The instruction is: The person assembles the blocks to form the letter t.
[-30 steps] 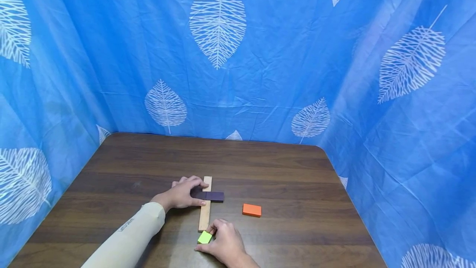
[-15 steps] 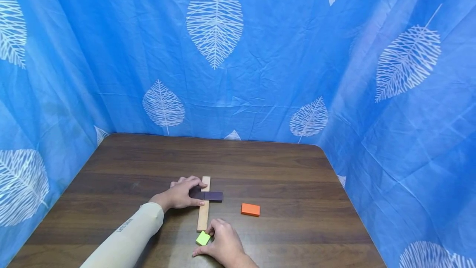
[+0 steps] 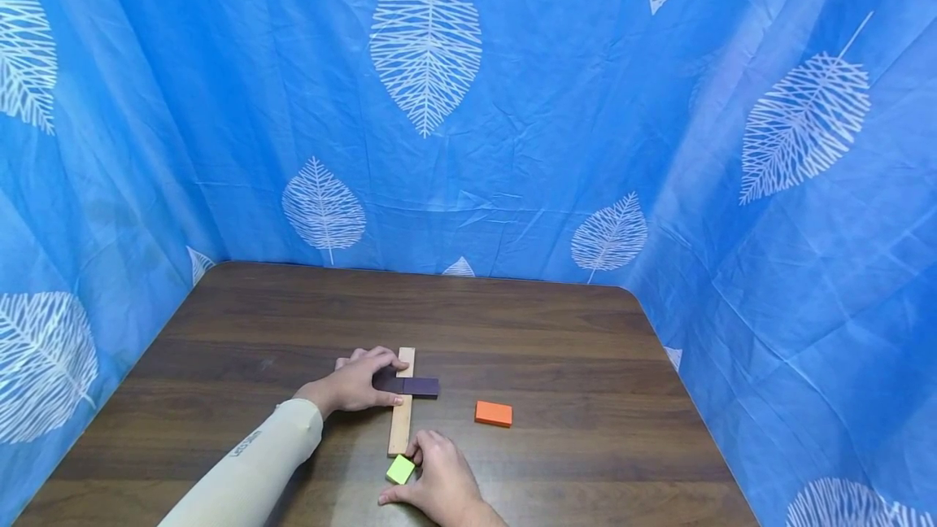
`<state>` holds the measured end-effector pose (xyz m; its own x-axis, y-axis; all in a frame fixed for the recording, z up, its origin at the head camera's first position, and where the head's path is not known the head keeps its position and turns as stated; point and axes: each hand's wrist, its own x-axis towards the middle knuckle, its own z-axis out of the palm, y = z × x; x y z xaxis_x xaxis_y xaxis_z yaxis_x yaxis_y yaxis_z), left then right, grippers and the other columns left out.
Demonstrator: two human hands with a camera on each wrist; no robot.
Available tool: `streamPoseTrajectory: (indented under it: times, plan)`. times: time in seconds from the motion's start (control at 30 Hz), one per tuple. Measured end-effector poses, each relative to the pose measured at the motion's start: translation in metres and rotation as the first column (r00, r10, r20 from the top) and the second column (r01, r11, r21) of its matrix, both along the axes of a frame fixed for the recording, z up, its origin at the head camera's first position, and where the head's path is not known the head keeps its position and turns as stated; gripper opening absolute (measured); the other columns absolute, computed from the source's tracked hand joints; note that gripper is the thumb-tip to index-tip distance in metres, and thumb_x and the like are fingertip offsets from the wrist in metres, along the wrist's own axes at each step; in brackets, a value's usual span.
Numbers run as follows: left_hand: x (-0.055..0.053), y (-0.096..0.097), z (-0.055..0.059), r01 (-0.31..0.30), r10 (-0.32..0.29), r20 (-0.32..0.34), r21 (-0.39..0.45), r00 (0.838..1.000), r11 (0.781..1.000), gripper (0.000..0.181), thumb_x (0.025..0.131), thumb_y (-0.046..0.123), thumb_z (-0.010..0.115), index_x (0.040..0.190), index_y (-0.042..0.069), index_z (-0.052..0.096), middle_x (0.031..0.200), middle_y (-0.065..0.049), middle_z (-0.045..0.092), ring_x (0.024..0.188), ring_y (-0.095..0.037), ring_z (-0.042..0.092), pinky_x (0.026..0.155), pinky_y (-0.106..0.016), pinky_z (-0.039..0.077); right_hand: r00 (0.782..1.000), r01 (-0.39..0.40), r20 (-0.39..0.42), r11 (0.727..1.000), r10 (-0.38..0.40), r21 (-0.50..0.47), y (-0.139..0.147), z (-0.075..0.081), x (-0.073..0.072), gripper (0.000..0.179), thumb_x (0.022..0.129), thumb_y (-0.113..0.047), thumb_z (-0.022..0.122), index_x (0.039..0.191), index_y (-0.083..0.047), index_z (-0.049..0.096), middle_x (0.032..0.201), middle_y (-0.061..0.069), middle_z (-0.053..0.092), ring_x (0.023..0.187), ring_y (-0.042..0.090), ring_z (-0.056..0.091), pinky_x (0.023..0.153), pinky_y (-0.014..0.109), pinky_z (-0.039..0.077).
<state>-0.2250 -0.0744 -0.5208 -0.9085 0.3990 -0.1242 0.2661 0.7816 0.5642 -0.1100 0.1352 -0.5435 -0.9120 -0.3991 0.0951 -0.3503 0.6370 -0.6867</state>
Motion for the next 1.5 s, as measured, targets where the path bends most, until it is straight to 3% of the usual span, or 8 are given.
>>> streamPoseTrajectory:
  times: [0.13, 0.33, 0.57, 0.73, 1.03, 1.5]
  plan:
    - [-0.001, 0.0, -0.001, 0.0, 0.0, 0.001, -0.004, 1.0, 1.0, 0.055, 0.081, 0.053, 0.08, 0.129, 0.031, 0.065, 0.139, 0.002, 0.054, 0.122, -0.03, 0.044, 0.097, -0.061, 0.03, 1.0, 0.01, -0.016, 1.0, -0.011, -0.027, 0.001, 0.001, 0.0, 0.058, 0.06, -0.05, 0.094, 0.09, -0.019, 0.056, 0.08, -0.012, 0.049, 0.072, 0.001, 0.048, 0.062, 0.02, 0.044]
    - [0.0, -0.001, 0.001, 0.005, -0.006, 0.007, 0.009, 1.0, 1.0, 0.055, 0.081, 0.052, 0.08, 0.129, 0.031, 0.064, 0.139, 0.002, 0.054, 0.121, -0.03, 0.044, 0.097, -0.061, 0.03, 0.99, 0.059, -0.13, 0.998, -0.062, -0.028, 0.013, 0.011, -0.006, 0.065, 0.057, -0.052, 0.094, 0.1, -0.012, 0.066, 0.09, -0.006, 0.059, 0.076, 0.008, 0.053, 0.067, 0.023, 0.048]
    - [0.001, -0.002, 0.002, 0.02, -0.02, 0.004, 0.024, 1.0, 1.0, 0.054, 0.082, 0.05, 0.081, 0.129, 0.03, 0.064, 0.138, 0.002, 0.054, 0.121, -0.03, 0.044, 0.096, -0.06, 0.03, 0.972, 0.154, -0.192, 0.983, -0.133, 0.102, 0.043, 0.032, -0.025, 0.088, 0.05, -0.057, 0.094, 0.122, -0.013, 0.069, 0.118, -0.001, 0.066, 0.109, 0.023, 0.062, 0.092, 0.047, 0.049]
    - [0.0, -0.003, 0.002, 0.016, -0.016, 0.006, 0.028, 1.0, 0.999, 0.054, 0.081, 0.05, 0.081, 0.129, 0.03, 0.064, 0.138, 0.002, 0.054, 0.122, -0.031, 0.044, 0.096, -0.061, 0.029, 0.969, 0.211, -0.162, 0.968, -0.189, 0.135, 0.066, 0.039, -0.041, 0.09, 0.049, -0.05, 0.097, 0.125, -0.012, 0.068, 0.123, 0.004, 0.064, 0.116, 0.032, 0.058, 0.096, 0.058, 0.043]
    - [0.0, -0.002, 0.002, 0.013, -0.013, 0.011, 0.014, 1.0, 1.0, 0.055, 0.081, 0.051, 0.081, 0.129, 0.03, 0.064, 0.139, 0.002, 0.054, 0.123, -0.031, 0.044, 0.097, -0.062, 0.03, 0.959, 0.278, -0.071, 0.957, -0.273, 0.082, 0.097, 0.03, -0.057, 0.068, 0.054, -0.03, 0.1, 0.114, -0.011, 0.073, 0.117, 0.005, 0.064, 0.112, 0.032, 0.057, 0.095, 0.052, 0.046]
    - [0.0, -0.002, -0.002, 0.01, -0.01, 0.014, 0.017, 1.0, 1.0, 0.056, 0.081, 0.053, 0.081, 0.13, 0.032, 0.064, 0.14, 0.002, 0.053, 0.123, -0.03, 0.043, 0.098, -0.061, 0.029, 0.936, 0.35, -0.024, 0.936, -0.351, -0.034, 0.107, 0.014, -0.062, 0.057, 0.052, -0.018, 0.101, 0.102, -0.007, 0.076, 0.098, 0.002, 0.065, 0.087, 0.017, 0.059, 0.081, 0.037, 0.048]
